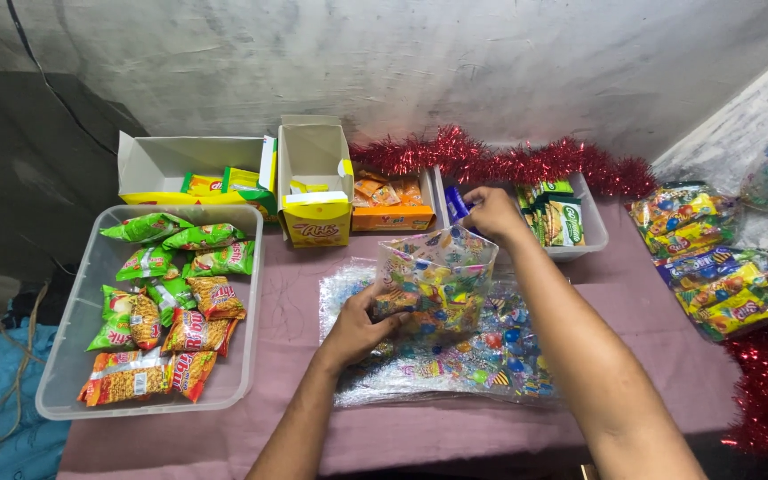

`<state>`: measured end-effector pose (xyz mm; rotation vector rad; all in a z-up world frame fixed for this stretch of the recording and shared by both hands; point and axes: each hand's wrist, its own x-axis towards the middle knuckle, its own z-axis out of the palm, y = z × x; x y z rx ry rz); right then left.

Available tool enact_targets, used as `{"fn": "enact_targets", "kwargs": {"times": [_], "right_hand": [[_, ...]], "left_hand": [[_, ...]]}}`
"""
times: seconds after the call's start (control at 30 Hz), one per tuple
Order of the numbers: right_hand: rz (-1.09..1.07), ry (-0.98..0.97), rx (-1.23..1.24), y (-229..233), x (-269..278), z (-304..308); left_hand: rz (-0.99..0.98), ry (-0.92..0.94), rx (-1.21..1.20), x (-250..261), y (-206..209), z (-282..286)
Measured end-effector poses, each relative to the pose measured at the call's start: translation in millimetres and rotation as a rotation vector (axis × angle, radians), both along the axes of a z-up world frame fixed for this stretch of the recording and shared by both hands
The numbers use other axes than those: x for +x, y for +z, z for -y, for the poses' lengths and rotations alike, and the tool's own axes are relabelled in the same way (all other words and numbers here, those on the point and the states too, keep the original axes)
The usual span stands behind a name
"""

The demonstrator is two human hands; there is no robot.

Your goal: A person is seen picking up various small snack packets from plastic bins and cardboard boxes and placing them into a large, clear plastic bag.

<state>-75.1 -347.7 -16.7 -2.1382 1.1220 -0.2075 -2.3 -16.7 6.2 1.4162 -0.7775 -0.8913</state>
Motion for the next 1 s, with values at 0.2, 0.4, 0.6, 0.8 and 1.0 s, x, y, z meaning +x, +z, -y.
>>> {"fn": "enact_targets", "kwargs": {"times": [0.2,0.4,0.6,0.8,1.0], "right_hand": [[0.357,-0.059,0.228,61.4,-27.9,-15.0],[0.797,0.031,0.341,128.1,-53.5,-55.9],[0.971,0.274,0.421,151.9,-54.9,-69.5],[0.860,0.507,0.337,187.6,-51.0,-121.1],[0.743,0.470,0.226,202.3,-44.5,-147.4]], "left_hand": [[0.003,-0.001,-0.004,-0.4,-0.2,0.2],[0.079,-0.001,-0.004,-1.3,-4.7,1.2],[0.058,0.005,-0.034,-0.2,-11.4,-1.0],[0.039,-0.005,-0.057,4.0,-22.7,-0.3],[-0.031,-0.022,-0.062,-0.9,-4.5,-3.8]]}}
